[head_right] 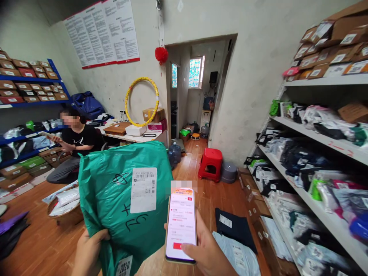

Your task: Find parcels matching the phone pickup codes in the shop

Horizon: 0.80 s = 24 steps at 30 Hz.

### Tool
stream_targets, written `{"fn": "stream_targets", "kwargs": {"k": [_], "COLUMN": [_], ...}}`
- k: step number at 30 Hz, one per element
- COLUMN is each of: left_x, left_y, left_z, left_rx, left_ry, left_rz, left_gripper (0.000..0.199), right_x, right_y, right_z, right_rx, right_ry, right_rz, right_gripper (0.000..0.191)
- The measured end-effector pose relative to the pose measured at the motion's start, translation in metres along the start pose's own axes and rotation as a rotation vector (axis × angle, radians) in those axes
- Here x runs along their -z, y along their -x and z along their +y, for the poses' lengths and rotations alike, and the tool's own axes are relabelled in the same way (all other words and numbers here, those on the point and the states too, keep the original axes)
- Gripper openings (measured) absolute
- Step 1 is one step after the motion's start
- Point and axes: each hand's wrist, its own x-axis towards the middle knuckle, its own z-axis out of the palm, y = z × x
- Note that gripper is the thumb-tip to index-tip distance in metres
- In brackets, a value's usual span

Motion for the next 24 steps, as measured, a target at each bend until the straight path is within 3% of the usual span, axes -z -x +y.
{"fn": "stream_targets", "kwargs": {"k": [7, 16, 24], "left_x": [-0.003, -0.005, -0.005], "left_y": [0.006, 0.008, 0.009], "left_z": [0.004, 0.008, 0.007], "left_rx": [0.008, 0.019, 0.024], "left_ry": [0.001, 0.002, -0.021], "left_rz": [0.017, 0.034, 0.018], "left_gripper": [0.017, 0.018, 0.018], "right_x": [0.001, 0.007, 0.008], "right_y": [0.003, 0.004, 0.006], "right_z": [-0.002, 0.000, 0.000], "right_rx": [0.016, 0.010, 0.030], "right_ry": [0.039, 0.024, 0.003], "right_rz": [-0.007, -0.056, -0.060], "right_gripper": [0.089, 0.099, 0.091]}}
